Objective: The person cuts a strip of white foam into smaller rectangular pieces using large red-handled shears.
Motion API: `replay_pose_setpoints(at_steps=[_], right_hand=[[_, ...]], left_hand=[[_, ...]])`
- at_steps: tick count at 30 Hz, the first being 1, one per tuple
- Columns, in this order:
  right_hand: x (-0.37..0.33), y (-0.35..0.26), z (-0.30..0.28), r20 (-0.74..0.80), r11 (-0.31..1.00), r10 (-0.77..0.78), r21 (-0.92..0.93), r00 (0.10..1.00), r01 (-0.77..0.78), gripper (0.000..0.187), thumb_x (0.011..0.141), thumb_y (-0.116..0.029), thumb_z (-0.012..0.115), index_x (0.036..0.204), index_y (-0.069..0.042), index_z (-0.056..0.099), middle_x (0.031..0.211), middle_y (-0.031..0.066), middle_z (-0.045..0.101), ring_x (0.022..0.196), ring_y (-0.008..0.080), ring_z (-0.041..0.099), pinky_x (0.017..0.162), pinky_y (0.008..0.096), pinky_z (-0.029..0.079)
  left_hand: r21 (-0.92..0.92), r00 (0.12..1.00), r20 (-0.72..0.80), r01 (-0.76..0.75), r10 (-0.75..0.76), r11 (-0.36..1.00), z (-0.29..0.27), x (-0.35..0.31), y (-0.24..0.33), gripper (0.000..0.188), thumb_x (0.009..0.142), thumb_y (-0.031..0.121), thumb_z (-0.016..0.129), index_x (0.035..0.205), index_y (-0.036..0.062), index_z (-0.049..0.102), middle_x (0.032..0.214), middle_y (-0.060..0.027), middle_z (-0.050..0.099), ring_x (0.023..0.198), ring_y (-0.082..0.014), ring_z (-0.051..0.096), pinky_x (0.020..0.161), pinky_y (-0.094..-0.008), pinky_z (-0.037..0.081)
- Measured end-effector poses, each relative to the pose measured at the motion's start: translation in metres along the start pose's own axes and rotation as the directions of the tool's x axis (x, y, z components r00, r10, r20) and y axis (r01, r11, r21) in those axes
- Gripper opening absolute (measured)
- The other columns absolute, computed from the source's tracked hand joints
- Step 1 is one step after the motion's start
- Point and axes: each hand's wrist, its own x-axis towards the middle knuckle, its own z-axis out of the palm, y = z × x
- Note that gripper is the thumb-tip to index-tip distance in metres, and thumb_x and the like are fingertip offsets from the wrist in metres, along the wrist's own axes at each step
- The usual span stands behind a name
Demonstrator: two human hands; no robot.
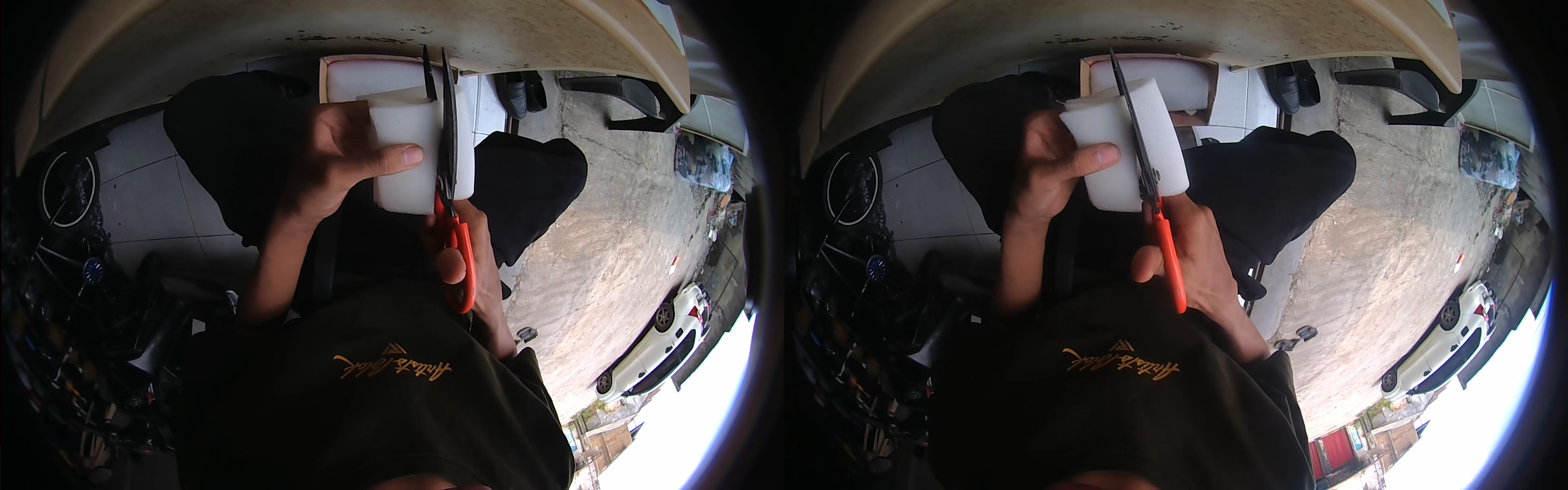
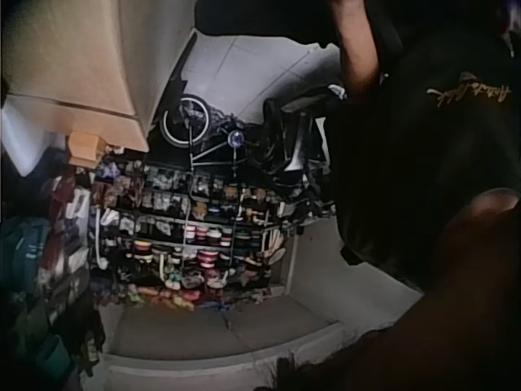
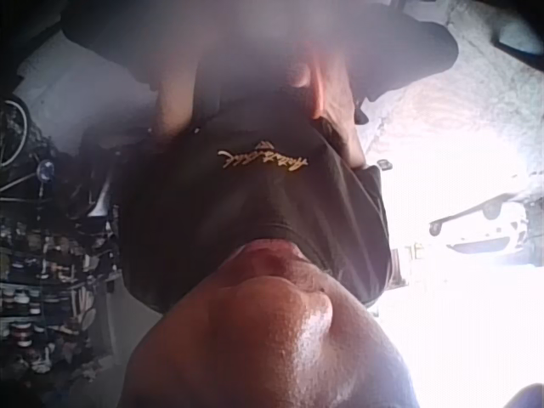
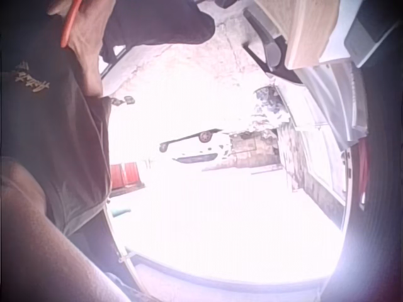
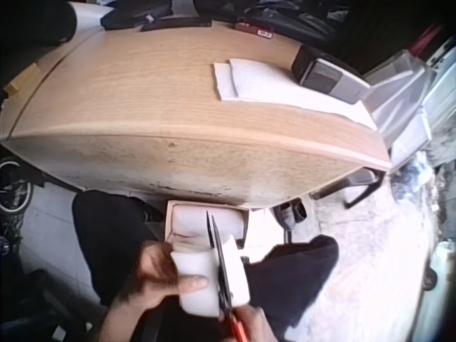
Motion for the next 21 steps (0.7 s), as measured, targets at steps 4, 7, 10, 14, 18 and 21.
replay_pose_setpoints(at_steps=[4, 7, 10, 14, 18, 21], right_hand=[[0.001, -0.003, 0.002, -0.048, 1.0, 0.011, -0.015, 0.999, -0.011, 0.094, 0.055, -0.09, 0.053, 0.077, 0.001, 0.046, 0.054, 0.0032, 0.041, 0.052, 0.0133, 0.041, 0.05, 0.0316, 0.035], [0.0, 0.003, 0.0, -0.045, 1.0, -0.018, -0.011, 0.999, 0.018, 0.092, 0.056, -0.089, 0.055, 0.075, 0.001, 0.047, 0.053, 0.003, 0.041, 0.051, 0.0136, 0.041, 0.049, 0.0313, 0.035], [-0.001, 0.001, 0.002, -0.081, 0.999, -0.029, 0.021, 0.996, 0.03, 0.09, 0.057, -0.087, 0.056, 0.072, 0.001, 0.047, 0.052, 0.0028, 0.041, 0.05, 0.0127, 0.041, 0.049, 0.0308, 0.035], [-0.002, 0.005, 0.002, -0.089, 0.996, -0.002, 0.085, 0.996, 0.01, 0.086, 0.057, -0.084, 0.06, 0.068, 0.001, 0.047, 0.051, 0.0021, 0.041, 0.049, 0.0113, 0.04, 0.047, 0.0297, 0.034], [0.0, 0.003, -0.006, 0.01, 0.982, 0.026, 0.185, 1.0, -0.027, 0.073, 0.064, -0.07, 0.07, 0.067, 0.0, 0.049, 0.051, 0.0017, 0.042, 0.049, 0.0101, 0.04, 0.046, 0.0286, 0.033], [0.001, 0.001, -0.008, 0.043, 0.973, 0.092, 0.207, 0.995, -0.099, 0.06, 0.069, -0.053, 0.078, 0.069, 0.0, 0.05, 0.052, 0.0014, 0.043, 0.05, 0.0089, 0.04, 0.047, 0.0279, 0.033]], left_hand=[[0.007, 1.0, 0.011, -0.001, 0.001, 1.0, 0.002, -0.001, -0.001, 0.037, 0.072, 0.011, 0.076, 0.103, -0.0053, 0.063, 0.092, -0.012, 0.068, 0.082, -0.0161, 0.065, 0.078, -0.0285, 0.052], [0.029, 1.0, 0.011, 0.0, 0.0, 1.0, 0.0, 0.0, -0.002, 0.037, 0.072, 0.011, 0.076, 0.103, -0.0052, 0.063, 0.092, -0.0118, 0.068, 0.081, -0.016, 0.065, 0.077, -0.0284, 0.052], [0.024, 1.0, 0.001, 0.005, -0.005, 1.0, 0.001, -0.001, -0.001, 0.038, 0.072, 0.012, 0.077, 0.103, -0.0054, 0.063, 0.092, -0.0119, 0.068, 0.081, -0.0158, 0.065, 0.076, -0.0283, 0.052], [0.024, 1.0, 0.001, 0.001, -0.001, 1.0, 0.001, 0.0, 0.0, 0.038, 0.072, 0.012, 0.076, 0.103, -0.0057, 0.063, 0.092, -0.0121, 0.068, 0.081, -0.0157, 0.065, 0.076, -0.0281, 0.052], [0.019, 1.0, -0.018, -0.001, 0.001, 1.0, 0.0, 0.0, 0.0, 0.037, 0.073, 0.012, 0.076, 0.103, -0.0056, 0.063, 0.093, -0.0117, 0.068, 0.082, -0.0153, 0.064, 0.076, -0.0277, 0.051], [0.017, 1.0, -0.025, 0.003, -0.003, 1.0, -0.003, 0.0, -0.003, 0.037, 0.073, 0.012, 0.076, 0.103, -0.0054, 0.063, 0.094, -0.0114, 0.068, 0.083, -0.0153, 0.064, 0.077, -0.0275, 0.051]])
